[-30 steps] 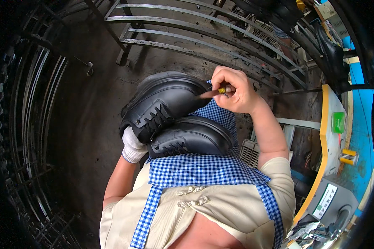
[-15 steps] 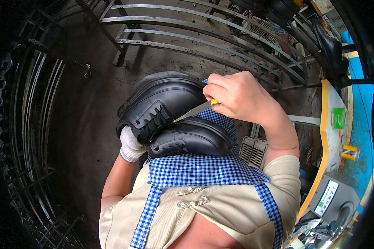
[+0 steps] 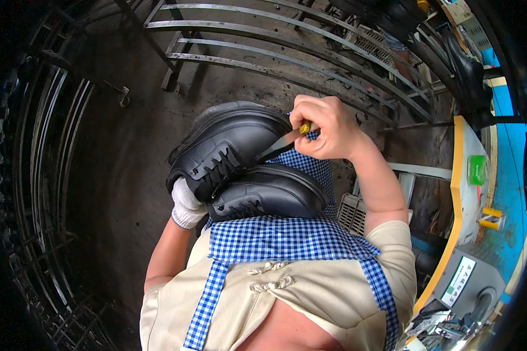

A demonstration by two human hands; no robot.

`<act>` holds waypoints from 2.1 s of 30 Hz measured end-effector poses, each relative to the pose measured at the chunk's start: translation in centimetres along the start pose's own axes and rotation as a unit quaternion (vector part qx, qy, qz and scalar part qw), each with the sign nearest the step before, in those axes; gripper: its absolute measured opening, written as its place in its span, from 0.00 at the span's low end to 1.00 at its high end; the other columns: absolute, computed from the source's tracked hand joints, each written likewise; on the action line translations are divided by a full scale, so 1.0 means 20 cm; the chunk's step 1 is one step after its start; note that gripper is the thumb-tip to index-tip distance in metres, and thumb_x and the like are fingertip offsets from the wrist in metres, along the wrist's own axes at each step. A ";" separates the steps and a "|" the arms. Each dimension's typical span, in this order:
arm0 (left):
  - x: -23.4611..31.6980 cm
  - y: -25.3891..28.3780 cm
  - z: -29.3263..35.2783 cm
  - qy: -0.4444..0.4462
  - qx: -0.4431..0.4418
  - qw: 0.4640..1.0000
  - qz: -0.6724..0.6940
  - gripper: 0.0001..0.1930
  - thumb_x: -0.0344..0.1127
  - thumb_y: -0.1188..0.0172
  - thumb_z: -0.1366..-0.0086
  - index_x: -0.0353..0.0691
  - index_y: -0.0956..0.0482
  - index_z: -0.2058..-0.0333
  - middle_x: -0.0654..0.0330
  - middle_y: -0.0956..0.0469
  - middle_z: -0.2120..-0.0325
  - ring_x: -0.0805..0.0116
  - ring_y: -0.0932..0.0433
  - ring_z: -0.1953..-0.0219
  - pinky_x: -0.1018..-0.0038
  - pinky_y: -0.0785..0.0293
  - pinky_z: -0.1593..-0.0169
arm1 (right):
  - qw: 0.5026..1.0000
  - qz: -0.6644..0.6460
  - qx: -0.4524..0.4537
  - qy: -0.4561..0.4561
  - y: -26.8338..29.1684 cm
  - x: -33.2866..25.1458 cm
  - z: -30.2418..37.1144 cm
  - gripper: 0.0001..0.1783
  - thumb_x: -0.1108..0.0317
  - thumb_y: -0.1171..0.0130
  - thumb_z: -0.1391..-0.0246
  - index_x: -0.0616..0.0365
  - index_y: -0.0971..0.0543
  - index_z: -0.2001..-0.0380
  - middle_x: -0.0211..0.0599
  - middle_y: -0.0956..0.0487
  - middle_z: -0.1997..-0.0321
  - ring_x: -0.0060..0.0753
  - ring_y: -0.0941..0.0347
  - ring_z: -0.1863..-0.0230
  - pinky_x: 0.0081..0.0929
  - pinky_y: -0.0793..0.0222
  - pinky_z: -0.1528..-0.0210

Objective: The person uses a small knife to trim excess material from the edges and seams of black shoes. They pick up shoes from a metal rack, scrape the knife along the shoe's perimeter, and place the shoes back on the rack. The process is repeated for multiple shoes throughout the clip.

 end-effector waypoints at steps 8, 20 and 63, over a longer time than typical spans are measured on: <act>0.05 0.06 0.04 -0.062 0.011 0.981 -0.181 0.19 0.33 0.51 0.27 0.35 0.30 0.41 0.54 0.25 0.45 0.60 0.24 0.46 0.64 0.26 0.42 | 0.926 -0.341 0.049 -0.155 -0.06 0.23 0.23 0.08 0.70 0.43 0.54 0.58 0.32 0.74 0.27 0.35 0.73 0.21 0.41 0.71 0.24 0.43 0.67; 0.01 0.10 0.08 -0.042 0.107 0.993 -0.001 0.18 0.33 0.49 0.29 0.36 0.27 0.42 0.53 0.22 0.48 0.58 0.22 0.48 0.62 0.25 0.43 | 0.962 -0.187 0.125 -0.156 0.11 0.05 0.38 0.09 0.76 0.30 0.51 0.58 0.19 0.66 0.29 0.22 0.70 0.20 0.27 0.71 0.21 0.32 0.71; -0.02 0.19 0.05 -0.036 -0.012 0.999 0.007 0.20 0.34 0.55 0.26 0.34 0.31 0.39 0.53 0.26 0.43 0.58 0.26 0.44 0.62 0.27 0.40 | 0.925 -0.286 0.097 -0.230 -0.05 0.16 0.49 0.10 0.76 0.39 0.50 0.57 0.31 0.73 0.31 0.28 0.70 0.20 0.35 0.71 0.19 0.37 0.67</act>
Point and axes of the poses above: each hand's wrist, its own z-axis away from the middle knuckle, its own y-axis out of the back of the hand, x = y × z, the point moved 8 cm from there along -z, towards the middle knuckle
